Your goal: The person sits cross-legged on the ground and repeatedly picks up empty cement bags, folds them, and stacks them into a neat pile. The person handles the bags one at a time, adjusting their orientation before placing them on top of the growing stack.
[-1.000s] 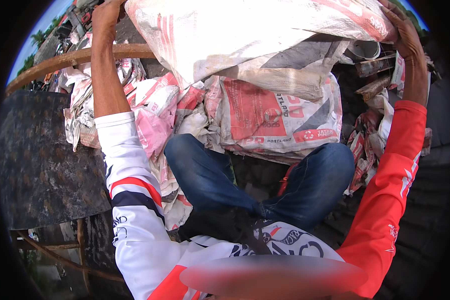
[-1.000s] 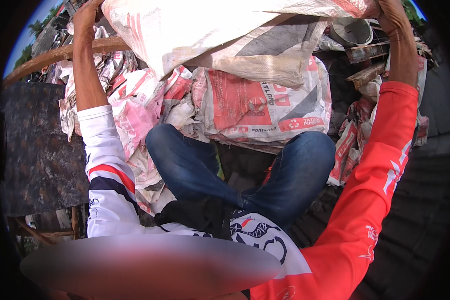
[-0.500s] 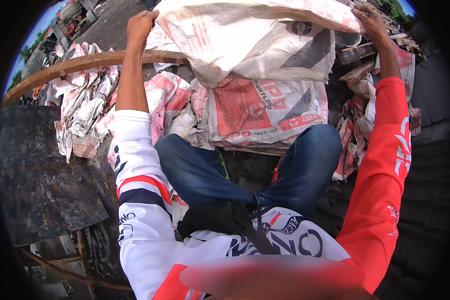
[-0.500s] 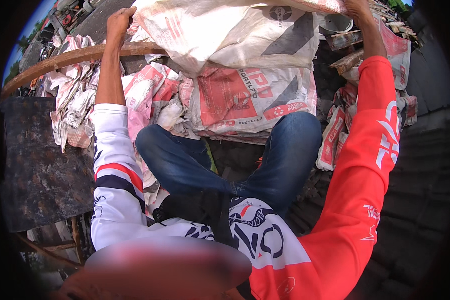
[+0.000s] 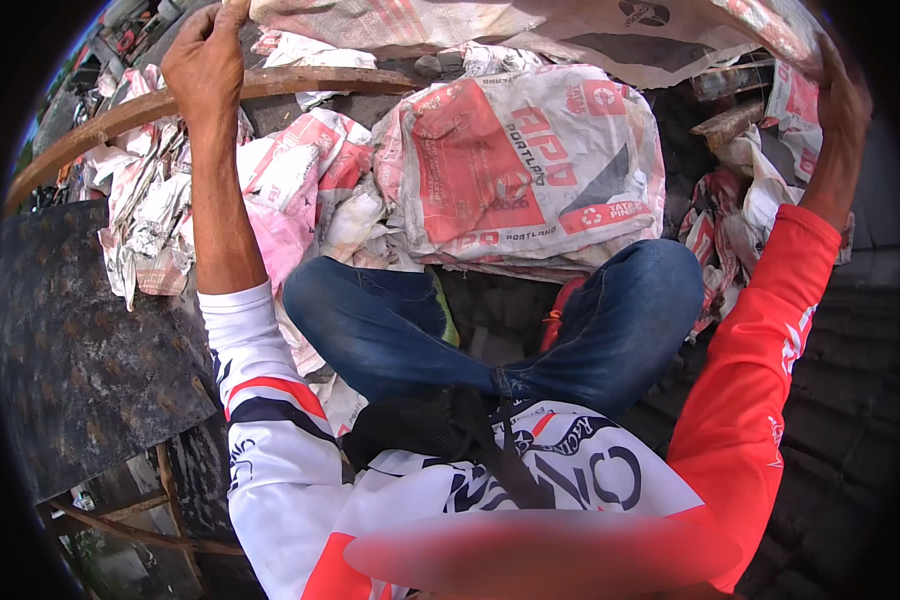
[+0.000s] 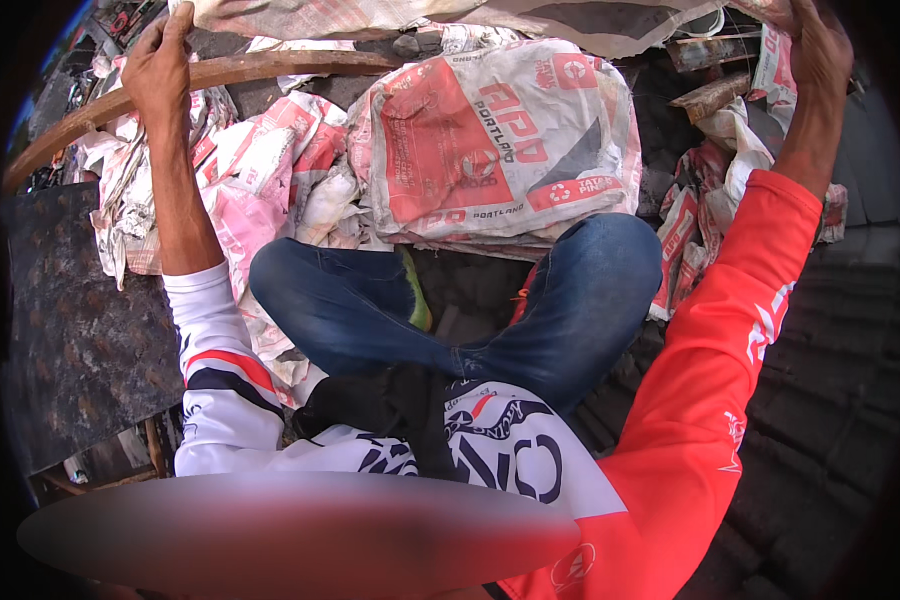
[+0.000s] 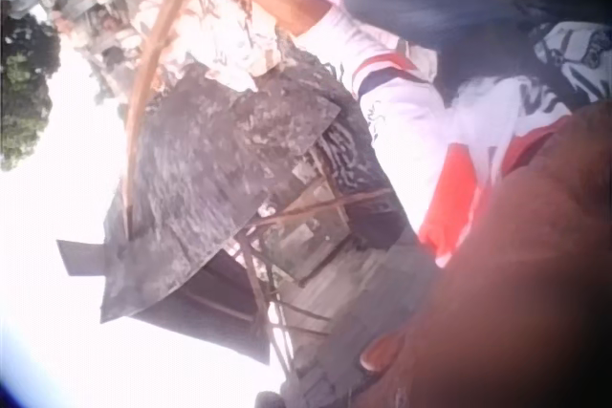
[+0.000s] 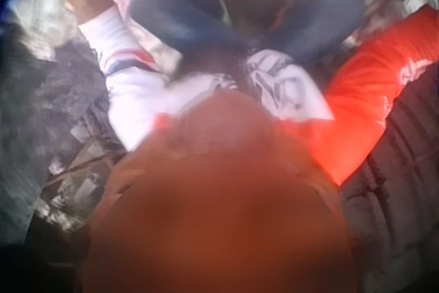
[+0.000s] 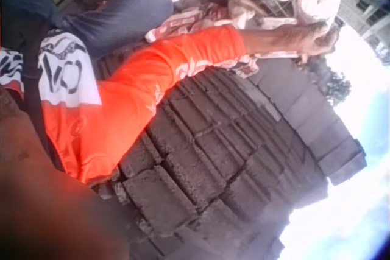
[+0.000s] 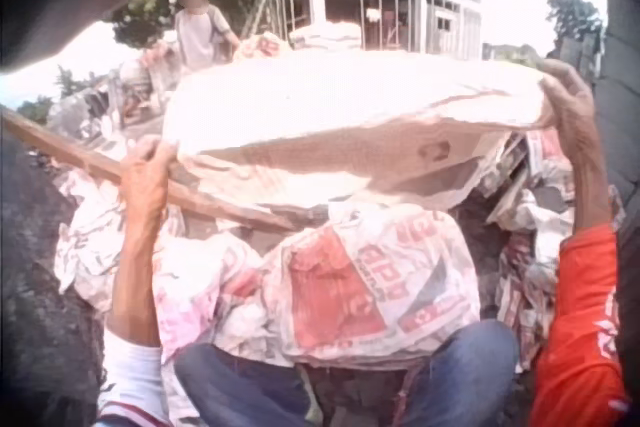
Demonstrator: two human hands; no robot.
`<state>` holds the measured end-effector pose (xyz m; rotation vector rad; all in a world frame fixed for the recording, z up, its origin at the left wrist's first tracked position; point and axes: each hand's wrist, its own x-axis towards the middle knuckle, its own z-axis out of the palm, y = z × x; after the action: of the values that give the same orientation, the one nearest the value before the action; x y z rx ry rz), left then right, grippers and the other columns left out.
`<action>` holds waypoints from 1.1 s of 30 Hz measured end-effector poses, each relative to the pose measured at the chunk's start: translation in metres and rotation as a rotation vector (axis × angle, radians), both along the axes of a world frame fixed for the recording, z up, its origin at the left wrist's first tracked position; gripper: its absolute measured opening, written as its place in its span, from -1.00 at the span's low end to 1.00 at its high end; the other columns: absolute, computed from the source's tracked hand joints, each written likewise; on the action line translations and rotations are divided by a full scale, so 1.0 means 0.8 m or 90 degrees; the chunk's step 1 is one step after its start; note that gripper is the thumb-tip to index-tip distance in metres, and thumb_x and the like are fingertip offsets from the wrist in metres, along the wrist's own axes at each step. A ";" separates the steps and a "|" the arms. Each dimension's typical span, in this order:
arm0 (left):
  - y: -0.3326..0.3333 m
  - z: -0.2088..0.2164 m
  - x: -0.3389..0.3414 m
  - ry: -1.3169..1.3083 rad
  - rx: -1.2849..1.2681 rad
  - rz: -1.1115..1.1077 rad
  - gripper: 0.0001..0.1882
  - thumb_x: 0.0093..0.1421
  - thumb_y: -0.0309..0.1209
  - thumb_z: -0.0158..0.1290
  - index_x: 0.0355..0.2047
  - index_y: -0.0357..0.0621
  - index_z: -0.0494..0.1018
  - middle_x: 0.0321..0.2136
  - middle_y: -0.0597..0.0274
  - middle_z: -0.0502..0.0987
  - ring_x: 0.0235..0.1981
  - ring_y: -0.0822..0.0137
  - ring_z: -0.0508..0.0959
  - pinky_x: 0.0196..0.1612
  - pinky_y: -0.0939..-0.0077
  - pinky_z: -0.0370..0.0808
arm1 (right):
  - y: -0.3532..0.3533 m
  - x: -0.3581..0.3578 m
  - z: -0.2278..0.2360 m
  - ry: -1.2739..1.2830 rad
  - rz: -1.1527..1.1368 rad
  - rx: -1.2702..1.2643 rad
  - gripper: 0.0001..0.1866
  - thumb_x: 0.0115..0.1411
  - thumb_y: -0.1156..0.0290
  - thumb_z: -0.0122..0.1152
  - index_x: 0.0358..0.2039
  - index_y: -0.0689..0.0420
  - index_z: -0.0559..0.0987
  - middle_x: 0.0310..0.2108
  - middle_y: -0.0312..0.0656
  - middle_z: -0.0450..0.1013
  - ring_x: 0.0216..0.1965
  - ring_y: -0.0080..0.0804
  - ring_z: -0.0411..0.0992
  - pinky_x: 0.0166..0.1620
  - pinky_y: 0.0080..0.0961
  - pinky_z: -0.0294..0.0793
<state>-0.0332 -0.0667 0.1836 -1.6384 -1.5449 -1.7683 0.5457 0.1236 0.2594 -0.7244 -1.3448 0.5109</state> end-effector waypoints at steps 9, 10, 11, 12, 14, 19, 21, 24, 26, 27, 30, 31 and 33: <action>-0.091 -0.238 0.058 0.244 -0.995 -0.142 -0.50 0.21 -0.01 0.09 -0.28 -0.31 0.59 -0.23 -0.20 0.58 -0.15 -0.15 0.57 -0.08 0.09 0.46 | -0.225 0.083 -0.460 -0.177 0.092 -0.680 -0.42 0.15 0.50 0.24 0.18 0.32 0.32 0.09 0.00 0.40 0.10 -0.26 0.38 0.11 -0.40 0.35; -0.077 -0.238 0.052 0.247 -0.999 -0.128 -0.47 0.21 0.00 0.08 -0.21 -0.33 0.57 -0.20 -0.21 0.58 -0.13 -0.11 0.58 -0.05 0.15 0.47 | -0.231 0.090 -0.466 -0.316 0.083 -0.700 -0.40 0.16 0.46 0.23 0.20 0.33 0.30 0.11 0.02 0.38 0.12 -0.22 0.37 0.14 -0.38 0.33; -0.060 -0.238 0.048 0.255 -1.006 -0.102 -0.44 0.21 0.00 0.08 -0.14 -0.35 0.55 -0.17 -0.22 0.58 -0.10 -0.07 0.58 -0.02 0.21 0.47 | -0.233 0.096 -0.464 -0.453 0.071 -0.715 -0.38 0.18 0.42 0.22 0.22 0.33 0.29 0.13 0.04 0.37 0.14 -0.18 0.35 0.16 -0.36 0.31; -0.044 -0.241 0.044 0.264 -1.014 -0.078 -0.40 0.21 0.01 0.08 -0.07 -0.37 0.53 -0.14 -0.22 0.57 -0.08 -0.03 0.59 0.01 0.27 0.48 | -0.230 0.099 -0.457 -0.591 0.058 -0.727 -0.36 0.19 0.38 0.21 0.23 0.33 0.27 0.15 0.06 0.36 0.16 -0.14 0.34 0.19 -0.34 0.29; -0.012 -0.256 0.046 0.139 -0.982 -0.076 -0.22 0.18 0.11 0.08 0.04 -0.48 0.42 -0.11 -0.27 0.56 -0.03 -0.06 0.57 0.01 0.23 0.48 | -0.216 0.105 -0.435 -0.545 -0.063 -0.628 -0.31 0.24 0.23 0.18 0.26 0.35 0.22 0.13 0.17 0.36 0.15 -0.13 0.36 0.19 -0.35 0.29; 0.030 -0.342 0.083 -0.298 -0.954 -0.079 -0.18 0.16 0.10 0.08 0.02 -0.57 0.39 -0.14 -0.38 0.53 -0.06 -0.16 0.56 -0.02 0.14 0.48 | -0.119 0.052 -0.448 -0.364 -0.164 -0.559 -0.21 0.13 -0.03 0.27 0.14 0.39 0.37 -0.01 0.24 0.43 0.02 -0.05 0.45 0.07 -0.32 0.39; 0.036 -0.367 0.091 -0.267 -0.871 -0.045 -0.29 0.16 0.00 0.09 -0.05 -0.59 0.43 -0.18 -0.43 0.54 -0.07 -0.19 0.56 -0.01 0.14 0.47 | -0.076 0.020 -0.460 -0.521 -0.185 -0.568 -0.30 0.10 -0.03 0.27 0.01 0.36 0.49 -0.13 0.20 0.51 -0.06 0.01 0.50 0.02 -0.27 0.42; 0.029 -0.382 0.096 -0.147 -0.766 0.094 -0.46 0.18 -0.17 0.08 -0.12 -0.55 0.47 -0.22 -0.41 0.54 -0.10 -0.23 0.56 -0.02 0.12 0.45 | -0.042 -0.017 -0.442 -0.586 -0.238 -0.546 -0.49 0.11 0.06 0.25 -0.13 0.27 0.58 -0.21 0.17 0.54 -0.09 0.11 0.50 -0.01 -0.18 0.42; 0.017 -0.385 0.097 -0.195 -0.656 0.142 -0.54 0.19 -0.25 0.05 -0.14 -0.52 0.48 -0.23 -0.39 0.55 -0.10 -0.25 0.55 -0.02 0.11 0.44 | -0.028 -0.034 -0.415 -0.573 -0.278 -0.480 -0.59 0.13 0.12 0.22 -0.19 0.23 0.59 -0.22 0.16 0.54 -0.09 0.14 0.49 -0.03 -0.13 0.42; 0.009 -0.386 0.098 -0.234 -0.626 0.107 -0.56 0.23 -0.25 0.00 -0.12 -0.48 0.48 -0.23 -0.35 0.56 -0.12 -0.26 0.55 -0.02 0.11 0.43 | -0.025 -0.039 -0.402 -0.551 -0.285 -0.448 -0.62 0.14 0.14 0.21 -0.21 0.21 0.58 -0.23 0.15 0.54 -0.10 0.15 0.49 -0.04 -0.11 0.42; -0.010 -0.392 0.099 -0.248 -0.663 0.130 -0.56 0.24 -0.26 0.00 -0.08 -0.46 0.46 -0.22 -0.37 0.55 -0.11 -0.25 0.54 0.00 0.10 0.42 | -0.024 -0.058 -0.386 -0.573 -0.298 -0.452 -0.67 0.17 0.20 0.19 -0.20 0.21 0.55 -0.21 0.14 0.53 -0.09 0.15 0.48 -0.07 -0.06 0.41; -0.012 -0.393 0.098 -0.221 -0.673 0.145 -0.55 0.25 -0.25 -0.01 -0.05 -0.47 0.45 -0.22 -0.37 0.55 -0.10 -0.25 0.54 0.00 0.09 0.42 | -0.024 -0.063 -0.386 -0.595 -0.292 -0.415 -0.67 0.17 0.22 0.19 -0.19 0.22 0.53 -0.20 0.14 0.53 -0.08 0.15 0.48 -0.08 -0.04 0.41; -0.011 -0.390 0.098 -0.186 -0.730 0.176 -0.52 0.26 -0.24 -0.01 -0.01 -0.47 0.41 -0.22 -0.38 0.55 -0.10 -0.27 0.54 0.02 0.08 0.41 | -0.027 -0.076 -0.393 -0.692 -0.325 -0.528 -0.62 0.17 0.21 0.21 -0.12 0.21 0.48 -0.10 0.12 0.49 -0.02 0.16 0.44 -0.06 0.00 0.40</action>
<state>0.0455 -0.0754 -0.1287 -1.3824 -3.0786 -0.9790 0.4852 0.1017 -0.0553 -2.1811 -1.8129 0.2180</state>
